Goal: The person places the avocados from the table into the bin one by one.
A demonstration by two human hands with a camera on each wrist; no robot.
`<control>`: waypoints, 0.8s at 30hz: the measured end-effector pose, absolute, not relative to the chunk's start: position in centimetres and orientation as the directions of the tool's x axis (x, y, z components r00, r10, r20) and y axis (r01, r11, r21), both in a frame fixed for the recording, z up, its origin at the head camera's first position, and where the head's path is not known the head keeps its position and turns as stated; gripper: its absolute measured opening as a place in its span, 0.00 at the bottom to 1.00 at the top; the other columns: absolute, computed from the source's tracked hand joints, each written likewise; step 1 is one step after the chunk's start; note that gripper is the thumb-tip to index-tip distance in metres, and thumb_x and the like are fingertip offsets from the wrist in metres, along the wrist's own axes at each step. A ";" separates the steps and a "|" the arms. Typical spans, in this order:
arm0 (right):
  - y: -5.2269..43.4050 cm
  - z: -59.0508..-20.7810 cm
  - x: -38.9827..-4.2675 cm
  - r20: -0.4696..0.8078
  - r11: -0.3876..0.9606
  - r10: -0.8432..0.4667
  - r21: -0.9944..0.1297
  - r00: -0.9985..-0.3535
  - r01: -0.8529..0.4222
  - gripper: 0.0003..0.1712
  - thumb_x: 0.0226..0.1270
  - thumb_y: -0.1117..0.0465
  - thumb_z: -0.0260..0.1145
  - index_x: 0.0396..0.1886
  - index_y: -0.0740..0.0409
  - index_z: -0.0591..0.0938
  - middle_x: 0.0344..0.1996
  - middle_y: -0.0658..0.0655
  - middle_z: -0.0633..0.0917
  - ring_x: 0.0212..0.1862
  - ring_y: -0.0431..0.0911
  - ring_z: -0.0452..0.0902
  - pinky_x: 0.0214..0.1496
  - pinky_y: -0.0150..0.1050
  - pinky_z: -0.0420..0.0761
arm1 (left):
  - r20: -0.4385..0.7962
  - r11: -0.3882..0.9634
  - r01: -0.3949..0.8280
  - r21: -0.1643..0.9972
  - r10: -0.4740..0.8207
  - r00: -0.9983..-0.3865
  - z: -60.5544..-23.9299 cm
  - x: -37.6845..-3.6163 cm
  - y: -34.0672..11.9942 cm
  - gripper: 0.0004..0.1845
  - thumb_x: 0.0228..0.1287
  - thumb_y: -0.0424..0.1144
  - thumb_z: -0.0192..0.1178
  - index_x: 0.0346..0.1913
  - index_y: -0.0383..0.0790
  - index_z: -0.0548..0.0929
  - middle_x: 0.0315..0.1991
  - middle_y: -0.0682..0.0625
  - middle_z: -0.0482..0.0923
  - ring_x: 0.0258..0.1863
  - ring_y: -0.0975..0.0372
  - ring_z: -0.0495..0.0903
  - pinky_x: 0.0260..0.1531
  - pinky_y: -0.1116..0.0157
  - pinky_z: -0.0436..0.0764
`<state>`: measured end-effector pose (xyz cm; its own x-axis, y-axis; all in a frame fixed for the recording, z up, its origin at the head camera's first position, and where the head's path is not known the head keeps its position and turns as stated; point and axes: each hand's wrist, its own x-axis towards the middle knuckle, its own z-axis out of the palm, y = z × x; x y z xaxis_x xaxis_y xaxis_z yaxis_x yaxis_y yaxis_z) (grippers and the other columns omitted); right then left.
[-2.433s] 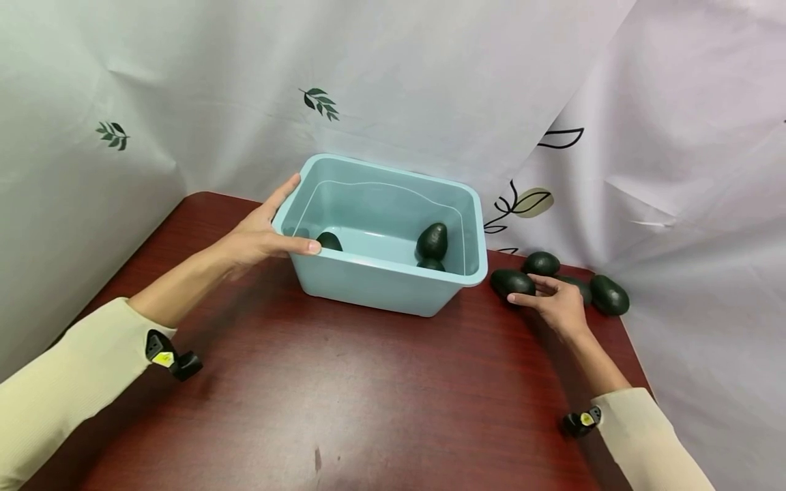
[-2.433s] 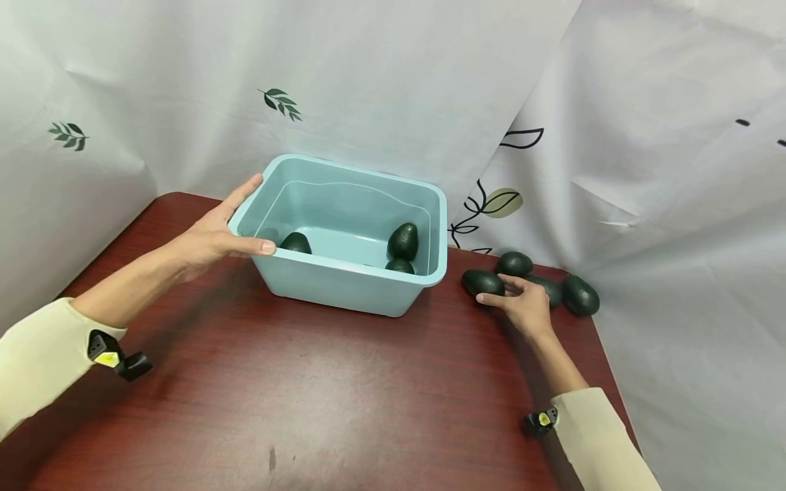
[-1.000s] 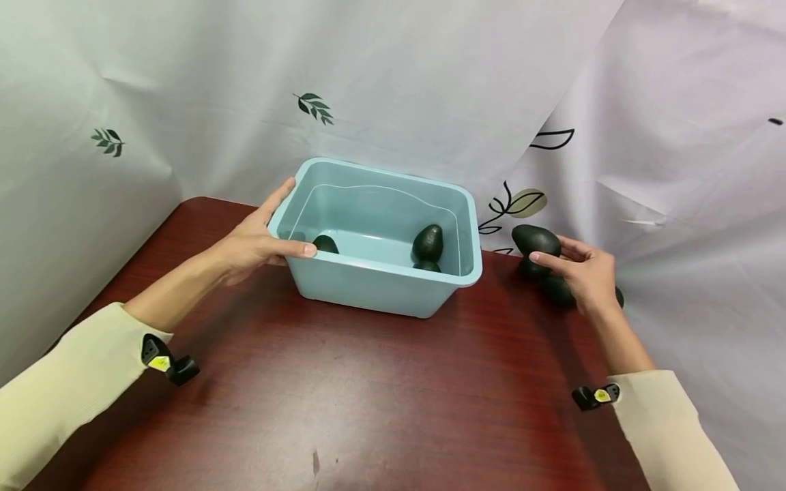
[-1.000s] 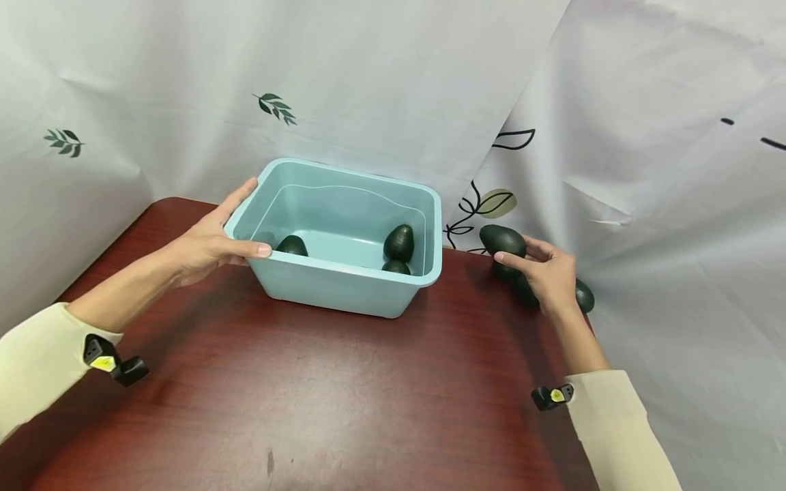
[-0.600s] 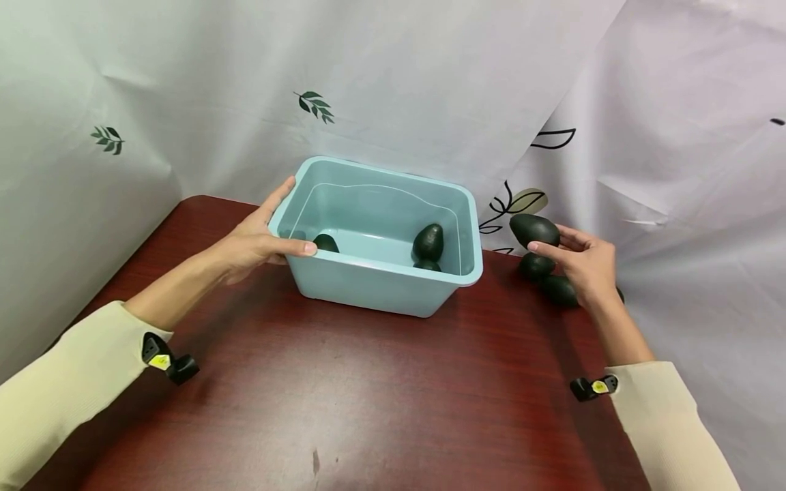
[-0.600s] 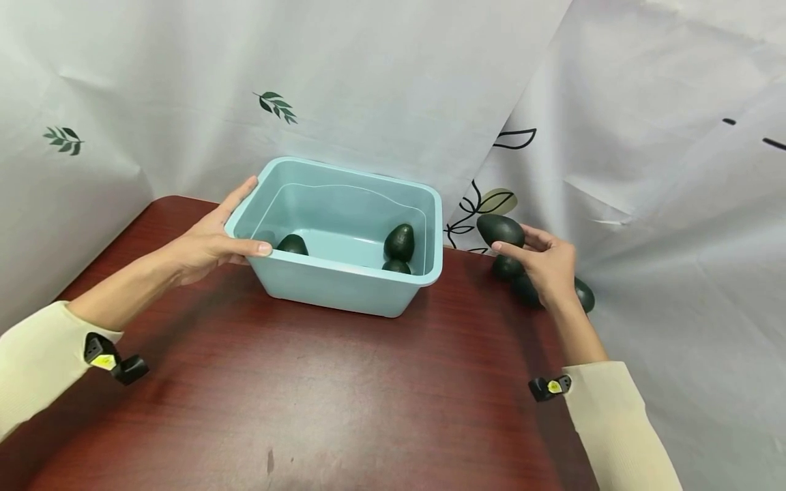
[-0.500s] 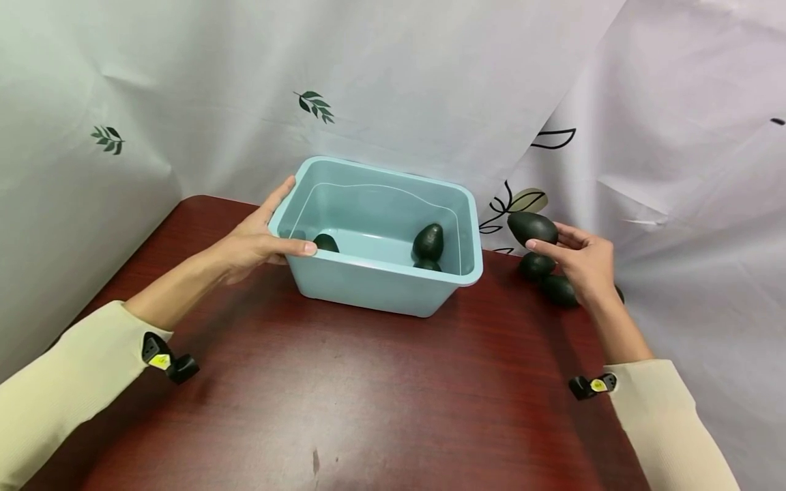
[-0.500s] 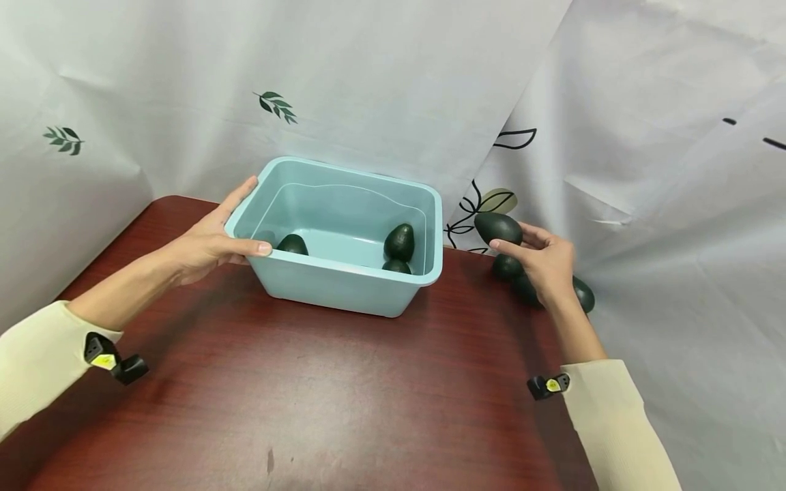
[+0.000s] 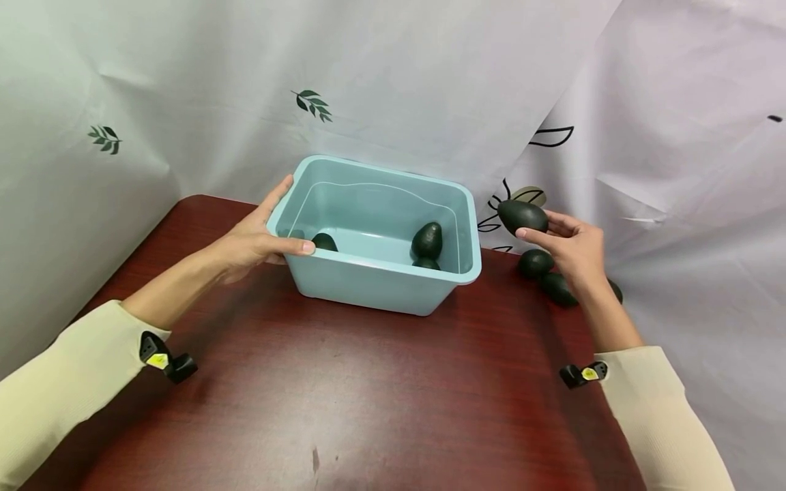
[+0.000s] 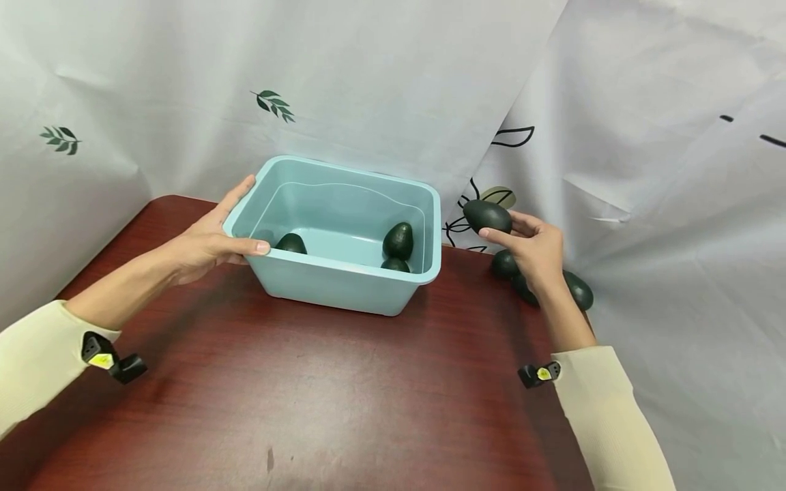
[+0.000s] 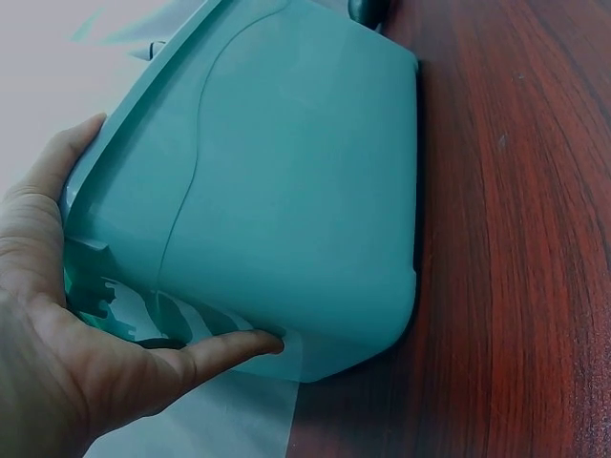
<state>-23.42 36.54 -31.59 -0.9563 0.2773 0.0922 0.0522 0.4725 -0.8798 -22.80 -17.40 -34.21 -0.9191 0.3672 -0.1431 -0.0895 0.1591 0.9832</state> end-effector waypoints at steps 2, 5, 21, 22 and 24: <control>36.3 -31.4 -23.5 0.091 0.471 0.272 -0.881 -0.958 0.050 0.46 0.60 0.47 0.91 0.77 0.51 0.85 0.41 0.27 0.90 0.54 0.30 0.85 0.50 0.22 0.84 | -0.144 0.162 -0.089 0.983 0.367 -0.919 -34.3 -22.8 -17.4 0.69 0.70 0.38 0.77 0.90 0.83 0.34 0.94 0.53 0.44 0.81 0.41 0.67 0.62 0.49 0.84; 35.9 -31.1 -23.6 0.089 0.475 0.270 -0.878 -0.959 0.053 0.47 0.60 0.45 0.91 0.78 0.48 0.84 0.44 0.28 0.89 0.57 0.31 0.84 0.52 0.22 0.83 | -0.144 0.163 -0.088 0.983 0.368 -0.919 -34.3 -22.9 -17.4 0.69 0.70 0.39 0.77 0.90 0.83 0.34 0.94 0.53 0.44 0.80 0.41 0.67 0.61 0.50 0.84; 33.5 -30.2 -24.5 0.146 0.425 0.228 -0.904 -0.963 -0.037 0.46 0.57 0.49 0.93 0.75 0.52 0.86 0.43 0.32 0.92 0.55 0.34 0.86 0.53 0.23 0.85 | -0.124 0.235 -0.038 0.971 0.362 -0.924 -33.9 -23.1 -17.7 0.68 0.68 0.40 0.78 0.93 0.74 0.36 0.90 0.46 0.50 0.81 0.40 0.66 0.60 0.44 0.85; 33.4 -30.2 -24.6 0.150 0.423 0.228 -0.905 -0.962 -0.041 0.45 0.58 0.48 0.93 0.75 0.52 0.87 0.43 0.33 0.92 0.55 0.34 0.87 0.53 0.23 0.86 | -0.124 0.239 -0.037 0.970 0.361 -0.924 -33.8 -23.1 -17.7 0.68 0.68 0.39 0.78 0.93 0.73 0.36 0.90 0.46 0.51 0.80 0.40 0.66 0.60 0.44 0.85; 33.1 -30.1 -24.6 0.162 0.424 0.222 -0.904 -0.961 -0.054 0.44 0.58 0.48 0.93 0.73 0.52 0.88 0.42 0.33 0.92 0.54 0.34 0.87 0.53 0.23 0.86 | -0.123 0.243 -0.034 0.970 0.362 -0.924 -33.8 -23.1 -17.7 0.69 0.68 0.39 0.78 0.93 0.73 0.36 0.90 0.46 0.51 0.80 0.40 0.66 0.60 0.43 0.85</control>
<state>-24.57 33.08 -30.12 -0.9613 0.2225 0.1623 -0.0543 0.4245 -0.9038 -23.10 -17.71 -33.78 -0.9240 0.3621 -0.1230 -0.0340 0.2427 0.9695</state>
